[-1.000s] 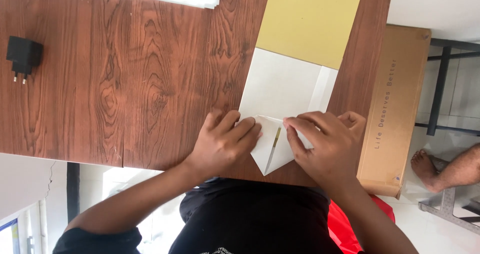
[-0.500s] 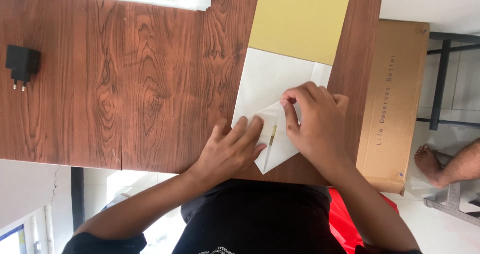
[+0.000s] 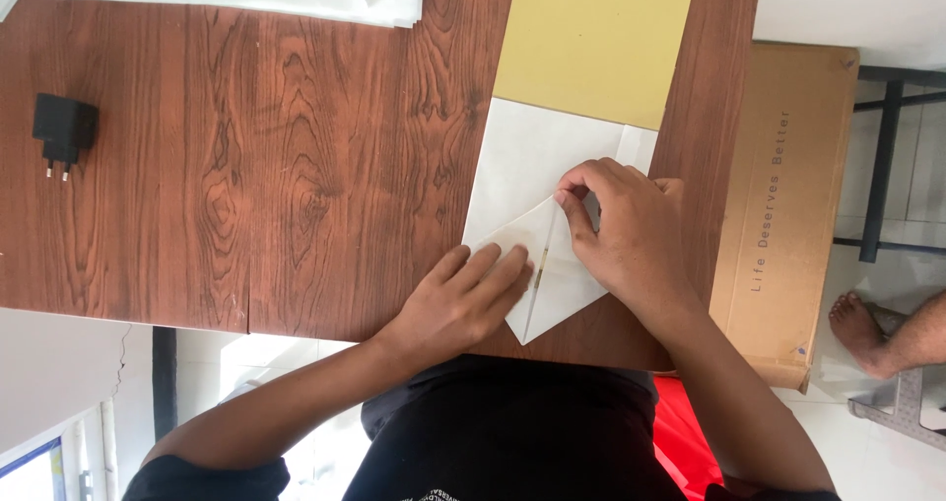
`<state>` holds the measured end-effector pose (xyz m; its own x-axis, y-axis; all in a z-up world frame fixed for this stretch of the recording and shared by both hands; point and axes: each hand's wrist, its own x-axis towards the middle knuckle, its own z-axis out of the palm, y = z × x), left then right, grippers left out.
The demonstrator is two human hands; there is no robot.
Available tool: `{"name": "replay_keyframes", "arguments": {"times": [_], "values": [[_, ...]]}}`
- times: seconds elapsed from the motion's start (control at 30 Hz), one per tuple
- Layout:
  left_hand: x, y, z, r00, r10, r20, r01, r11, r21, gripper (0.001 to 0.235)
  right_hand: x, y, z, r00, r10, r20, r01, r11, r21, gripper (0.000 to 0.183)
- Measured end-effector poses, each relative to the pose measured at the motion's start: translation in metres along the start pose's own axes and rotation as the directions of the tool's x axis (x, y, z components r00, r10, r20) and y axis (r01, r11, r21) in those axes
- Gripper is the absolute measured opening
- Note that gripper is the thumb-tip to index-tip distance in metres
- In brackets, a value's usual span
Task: Folding paper sheets and applying glue to assemble paper bags on a wooden table.
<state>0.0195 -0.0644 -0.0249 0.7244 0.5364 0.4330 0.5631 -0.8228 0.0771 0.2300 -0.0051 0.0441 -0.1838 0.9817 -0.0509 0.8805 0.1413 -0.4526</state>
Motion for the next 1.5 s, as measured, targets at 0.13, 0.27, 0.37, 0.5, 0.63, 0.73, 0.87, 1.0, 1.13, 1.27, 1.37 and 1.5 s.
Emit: {"name": "replay_keyframes", "arguments": {"times": [0.13, 0.27, 0.37, 0.5, 0.63, 0.73, 0.87, 1.0, 1.13, 1.27, 1.37, 1.5], "values": [[0.009, 0.004, -0.007, 1.000, 0.019, -0.007, -0.020, 0.998, -0.052, 0.023, 0.002, 0.001, -0.002, 1.000, 0.017, -0.026, -0.016, 0.999, 0.029, 0.006], [0.015, 0.017, -0.019, 0.998, -0.061, -0.024, 0.059, 0.995, -0.083, 0.030, -0.003, 0.001, -0.001, 0.999, 0.033, -0.018, -0.032, 0.998, 0.057, 0.006], [0.020, 0.022, -0.025, 0.995, -0.090, 0.030, 0.090, 0.996, 0.004, 0.040, -0.006, 0.002, -0.006, 0.999, 0.045, -0.018, -0.043, 0.996, 0.074, 0.008], [0.018, 0.031, -0.020, 0.984, -0.132, 0.120, 0.123, 0.989, 0.084, 0.044, -0.006, 0.007, -0.007, 0.998, 0.067, 0.020, -0.069, 0.993, 0.098, 0.013], [0.023, 0.037, -0.020, 0.975, -0.159, 0.157, 0.148, 0.986, 0.082, 0.050, 0.013, 0.018, -0.009, 0.977, 0.142, 0.160, -0.164, 0.977, 0.133, 0.011], [0.026, 0.039, -0.022, 0.975, -0.150, 0.165, 0.142, 0.988, 0.056, 0.050, 0.027, 0.027, -0.010, 0.946, 0.150, 0.289, -0.188, 0.976, 0.111, 0.010], [0.028, 0.039, -0.022, 0.971, -0.178, 0.160, 0.172, 0.984, 0.051, 0.049, 0.044, 0.025, -0.025, 0.887, 0.139, 0.440, -0.239, 0.954, 0.181, 0.011], [0.027, 0.039, -0.024, 0.971, -0.169, 0.169, 0.161, 0.985, 0.061, 0.053, 0.045, 0.023, -0.028, 0.856, 0.158, 0.493, -0.247, 0.961, 0.121, 0.013], [0.030, 0.039, -0.031, 0.971, -0.180, 0.159, 0.176, 0.984, 0.039, 0.049, 0.041, 0.026, -0.023, 0.865, 0.142, 0.481, -0.234, 0.963, 0.136, 0.013], [0.029, 0.042, -0.028, 0.971, -0.183, 0.152, 0.170, 0.981, 0.094, 0.054, 0.039, 0.030, -0.016, 0.897, 0.134, 0.421, -0.210, 0.968, 0.139, 0.015], [0.028, 0.046, -0.023, 0.967, -0.210, 0.142, 0.198, 0.976, 0.091, 0.056, 0.038, 0.029, -0.016, 0.896, 0.142, 0.420, -0.207, 0.972, 0.113, 0.016], [0.031, 0.049, -0.017, 0.958, -0.250, 0.139, 0.242, 0.968, 0.071, 0.058, 0.040, 0.028, -0.021, 0.888, 0.142, 0.437, -0.196, 0.977, 0.080, 0.016]]}}
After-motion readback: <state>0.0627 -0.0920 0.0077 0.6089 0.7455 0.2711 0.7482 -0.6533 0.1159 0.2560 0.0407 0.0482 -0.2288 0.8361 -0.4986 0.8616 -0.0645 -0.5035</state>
